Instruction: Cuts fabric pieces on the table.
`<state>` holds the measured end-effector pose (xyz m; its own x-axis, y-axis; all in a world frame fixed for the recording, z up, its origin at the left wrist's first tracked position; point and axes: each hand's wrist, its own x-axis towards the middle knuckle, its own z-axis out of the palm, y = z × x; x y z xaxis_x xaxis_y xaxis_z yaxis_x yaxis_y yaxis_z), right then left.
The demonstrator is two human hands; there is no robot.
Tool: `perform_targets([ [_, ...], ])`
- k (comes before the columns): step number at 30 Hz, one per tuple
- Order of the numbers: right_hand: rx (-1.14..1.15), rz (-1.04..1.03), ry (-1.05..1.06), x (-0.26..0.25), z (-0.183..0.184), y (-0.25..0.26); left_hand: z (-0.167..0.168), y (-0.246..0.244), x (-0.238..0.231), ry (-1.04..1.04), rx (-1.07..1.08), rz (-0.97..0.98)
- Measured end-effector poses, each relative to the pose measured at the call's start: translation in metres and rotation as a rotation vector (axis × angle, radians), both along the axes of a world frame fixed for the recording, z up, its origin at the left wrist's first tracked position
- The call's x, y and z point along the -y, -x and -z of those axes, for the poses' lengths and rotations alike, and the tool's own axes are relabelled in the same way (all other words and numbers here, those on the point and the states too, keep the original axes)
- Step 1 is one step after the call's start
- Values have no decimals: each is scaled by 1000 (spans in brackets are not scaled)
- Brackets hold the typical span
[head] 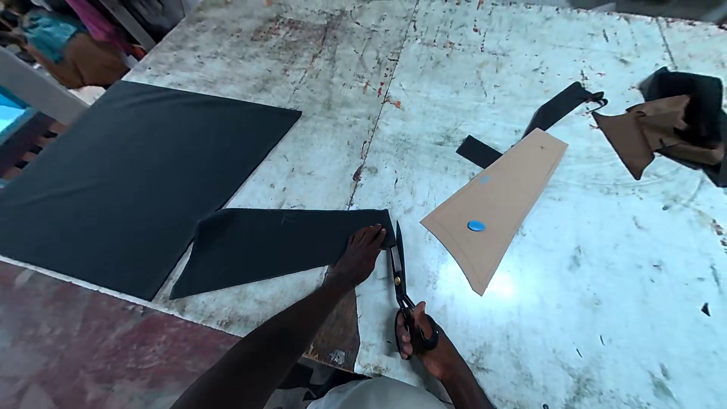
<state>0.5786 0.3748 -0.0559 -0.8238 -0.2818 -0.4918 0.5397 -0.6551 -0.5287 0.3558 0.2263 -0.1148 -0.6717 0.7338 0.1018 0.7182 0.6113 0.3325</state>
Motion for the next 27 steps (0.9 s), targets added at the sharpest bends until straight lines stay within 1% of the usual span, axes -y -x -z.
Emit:
perform_targets([
  [4, 11, 19, -8, 3, -3, 11, -2, 0, 1, -31, 5, -1],
  [8, 38, 92, 50, 5, -1, 11, -1, -1, 2, -47, 3, 7],
  [11, 23, 72, 24, 2, 0, 12, 0, -1, 3, -61, -2, 20],
  [15, 3, 22, -37, -2, -3, 25, 0, -1, 3, -63, 19, 21],
  [19, 21, 72, 1, 0, 1, 33, 2, 0, 3, -67, 7, 19],
  [24, 3, 25, -4, -3, 2, 37, 0, -1, 3, -75, 17, 15],
  [27, 4, 50, 9, -3, 1, 42, -1, -1, 3, -72, 13, 27],
])
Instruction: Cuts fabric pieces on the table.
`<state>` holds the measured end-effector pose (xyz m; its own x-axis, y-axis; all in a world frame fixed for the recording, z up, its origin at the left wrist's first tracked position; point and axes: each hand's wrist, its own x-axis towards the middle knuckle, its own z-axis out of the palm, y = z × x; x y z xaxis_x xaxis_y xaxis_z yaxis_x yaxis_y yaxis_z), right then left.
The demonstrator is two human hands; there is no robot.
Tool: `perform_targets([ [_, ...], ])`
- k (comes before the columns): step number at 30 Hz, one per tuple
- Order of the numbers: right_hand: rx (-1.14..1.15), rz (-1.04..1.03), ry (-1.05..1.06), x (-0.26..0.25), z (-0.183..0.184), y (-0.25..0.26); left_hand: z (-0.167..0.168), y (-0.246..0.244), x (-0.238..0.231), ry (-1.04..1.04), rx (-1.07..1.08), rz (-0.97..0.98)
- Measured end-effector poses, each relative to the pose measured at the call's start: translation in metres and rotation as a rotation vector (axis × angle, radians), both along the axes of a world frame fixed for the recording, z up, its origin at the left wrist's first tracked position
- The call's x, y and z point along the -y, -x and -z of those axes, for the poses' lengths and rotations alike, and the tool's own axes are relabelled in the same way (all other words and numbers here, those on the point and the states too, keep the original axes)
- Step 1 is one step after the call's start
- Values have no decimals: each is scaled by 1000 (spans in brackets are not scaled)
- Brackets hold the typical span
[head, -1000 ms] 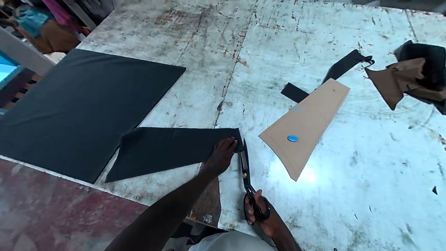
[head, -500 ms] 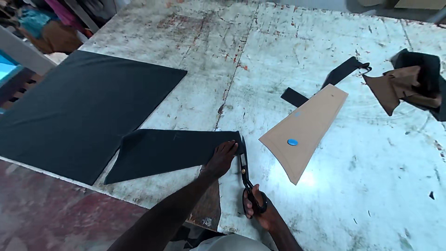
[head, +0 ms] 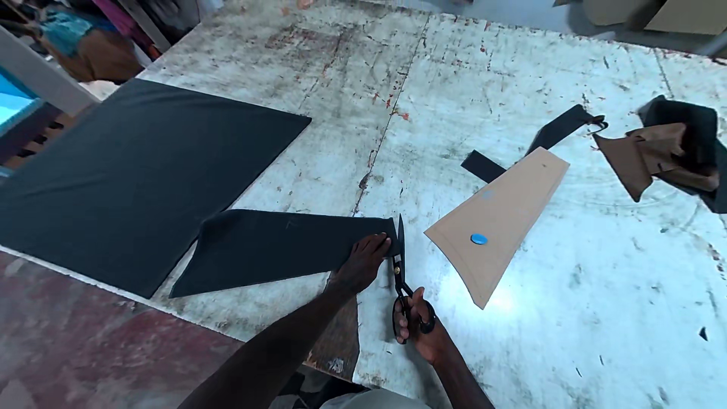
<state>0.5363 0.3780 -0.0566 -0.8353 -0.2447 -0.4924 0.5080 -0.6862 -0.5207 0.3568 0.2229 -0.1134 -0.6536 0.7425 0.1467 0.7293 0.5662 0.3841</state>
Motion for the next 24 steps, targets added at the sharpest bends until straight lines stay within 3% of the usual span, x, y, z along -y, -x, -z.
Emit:
perform_targets([
  [8, 39, 29, -51, 0, 3, 1, 0, 0, -1, -19, 15, -8],
  [14, 12, 101, -229, -2, -5, -1, -1, 0, 0, -25, 14, 0],
  [19, 54, 77, -640, -38, -34, -53, -2, -1, 0, -24, 13, -8],
  [24, 273, 237, -1045, -79, -57, -137, -2, 0, -1, -6, 25, -16],
])
